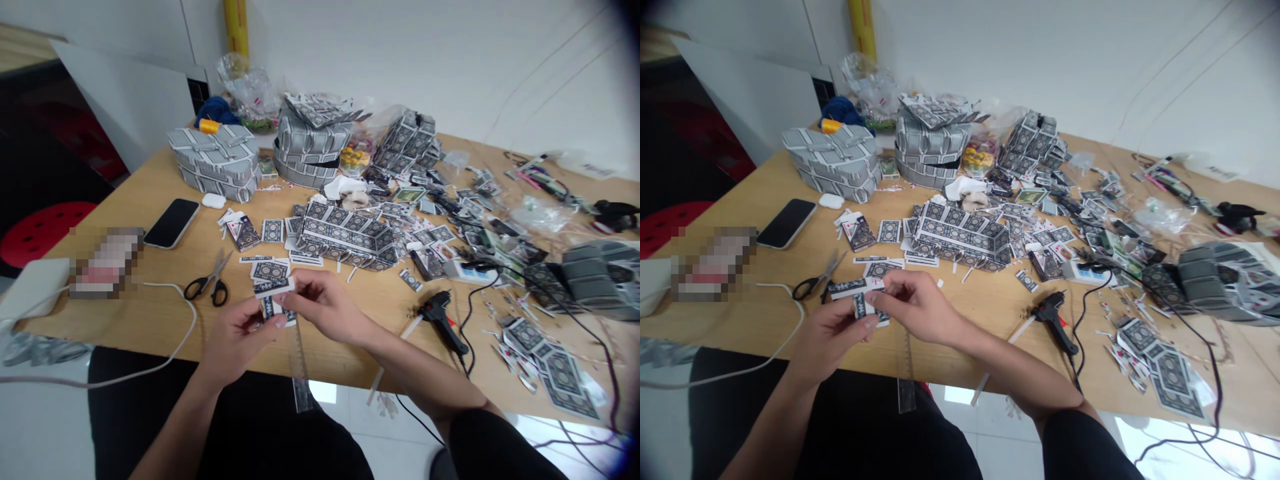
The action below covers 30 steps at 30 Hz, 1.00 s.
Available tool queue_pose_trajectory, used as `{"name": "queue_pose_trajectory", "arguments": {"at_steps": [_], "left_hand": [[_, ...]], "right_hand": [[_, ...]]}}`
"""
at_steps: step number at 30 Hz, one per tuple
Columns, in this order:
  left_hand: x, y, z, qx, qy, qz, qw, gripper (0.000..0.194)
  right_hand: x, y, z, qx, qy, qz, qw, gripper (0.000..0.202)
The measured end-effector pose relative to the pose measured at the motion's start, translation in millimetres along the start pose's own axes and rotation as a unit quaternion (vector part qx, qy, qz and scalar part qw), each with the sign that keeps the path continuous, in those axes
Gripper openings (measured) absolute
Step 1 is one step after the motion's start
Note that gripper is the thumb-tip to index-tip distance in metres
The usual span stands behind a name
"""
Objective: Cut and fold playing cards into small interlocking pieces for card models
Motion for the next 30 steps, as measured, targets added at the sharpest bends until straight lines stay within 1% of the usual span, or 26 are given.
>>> {"name": "queue_pose_trajectory", "arguments": {"at_steps": [3, 6, 11, 14, 17, 19, 21, 24, 30], "left_hand": [[1, 2.0, -3, -0.002, 0.007, 0.008, 1.000, 0.031], [1, 3.8, -3, -0.006, 0.014, 0.007, 1.000, 0.030], [2, 4.1, -2, 0.001, 0.022, 0.016, 1.000, 0.028], [2, 3.2, 0, 0.020, 0.034, 0.005, 0.999, 0.033], [2, 1.4, 3, 0.042, 0.060, 0.007, 0.997, 0.039], [1, 0.7, 5, 0.044, 0.075, 0.002, 0.996, 0.037], [1, 0.9, 7, 0.039, 0.081, -0.015, 0.996, 0.031], [0, 1.6, 8, 0.031, 0.077, -0.027, 0.996, 0.027], [2, 4.9, 2, -0.024, 0.024, 0.009, 0.999, 0.027]], "right_hand": [[0, 2, 4, 0.016, -0.001, 0.009, 1.000, 0.043], [0, 4, 5, 0.022, 0.016, 0.012, 1.000, 0.041], [2, 4, 5, 0.025, 0.030, 0.003, 0.999, 0.043], [3, 2, 7, 0.039, 0.034, -0.002, 0.999, 0.042], [4, 1, 8, 0.060, 0.037, -0.007, 0.997, 0.042], [5, 1, 8, 0.085, 0.039, -0.012, 0.996, 0.041], [6, 1, 7, 0.115, 0.041, -0.014, 0.992, 0.039], [7, 2, 6, 0.144, 0.038, -0.012, 0.989, 0.038], [5, 2, 6, 0.121, 0.035, -0.005, 0.992, 0.041]]}}
Point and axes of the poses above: each hand's wrist, its own x-axis away from the middle knuckle, its own y-axis out of the back of the hand, z = x × y, the point moved 2 cm from there along -x, towards the middle knuckle, and after that the axes turned 13 degrees about -x, right-handed, at the moved point
